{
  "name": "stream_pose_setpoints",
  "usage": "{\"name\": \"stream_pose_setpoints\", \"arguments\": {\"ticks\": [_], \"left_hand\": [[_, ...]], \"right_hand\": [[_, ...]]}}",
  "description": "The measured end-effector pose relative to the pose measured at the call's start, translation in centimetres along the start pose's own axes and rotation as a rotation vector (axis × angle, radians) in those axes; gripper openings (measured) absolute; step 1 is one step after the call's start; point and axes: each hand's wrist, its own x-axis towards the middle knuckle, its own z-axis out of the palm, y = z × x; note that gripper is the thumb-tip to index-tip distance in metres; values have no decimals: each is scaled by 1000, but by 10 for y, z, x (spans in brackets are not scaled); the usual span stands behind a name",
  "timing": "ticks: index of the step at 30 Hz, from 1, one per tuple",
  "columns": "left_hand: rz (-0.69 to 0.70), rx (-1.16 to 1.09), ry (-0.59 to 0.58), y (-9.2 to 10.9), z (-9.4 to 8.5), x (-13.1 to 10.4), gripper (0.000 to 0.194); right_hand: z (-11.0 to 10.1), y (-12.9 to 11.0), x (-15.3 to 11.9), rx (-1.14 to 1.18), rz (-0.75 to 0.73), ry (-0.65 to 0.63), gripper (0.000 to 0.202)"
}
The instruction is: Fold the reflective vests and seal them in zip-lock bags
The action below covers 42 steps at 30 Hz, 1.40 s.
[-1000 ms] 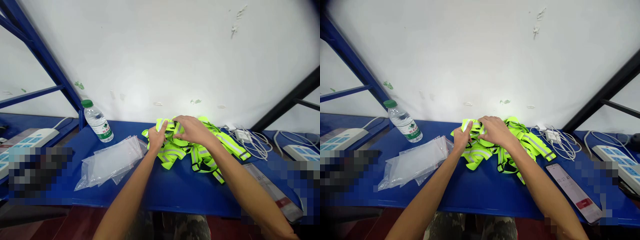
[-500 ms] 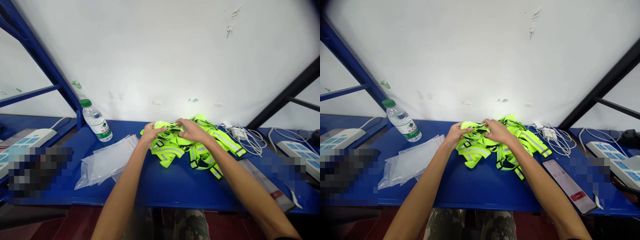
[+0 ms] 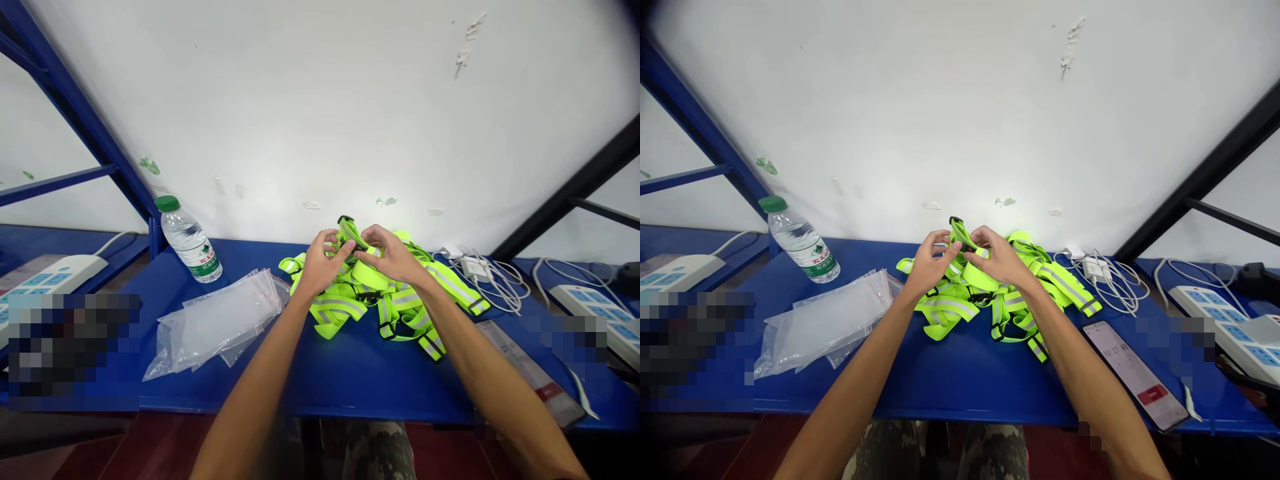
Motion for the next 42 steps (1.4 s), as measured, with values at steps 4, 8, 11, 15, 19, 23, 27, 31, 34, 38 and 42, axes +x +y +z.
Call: {"name": "stream_pose_setpoints", "arguments": {"ticks": [4,8,11,15,19,23,27,31,34,38,42], "left_hand": [[-160,-201,-94,-19,-2,3,39],[-280,-413,-104,-26,-5,6,36],[-350,-502,19,-22,-6,5,35],[-291,-476,206,-20,-8,6,41],[-179,-423,376,-22,-7,6,45],[-136,-364,410,-22,3,0,51],[-175,-379,405,-19,9,-7,54],[-238,-450,364,-13,9,-8,55],[-262,-497,350,-9,9,-7,55],[-220,-486,374,-9,4,-2,59],[-136,-475,542,-1,-20,13,46]], "right_hand": [[5,-11,1,144,40,-119,29],[11,-11,5,260,133,-7,29],[10,-1,10,355,153,136,33],[-7,16,12,244,324,569,46],[-11,0,3,-212,130,709,46],[26,-31,-6,-419,-71,138,28],[58,-27,-5,-638,-43,60,35],[61,-14,-3,-657,-72,109,32],[59,-15,-2,-667,-91,137,30],[57,-20,-5,-665,-106,88,32],[37,-14,-5,-669,-86,66,29]]}}
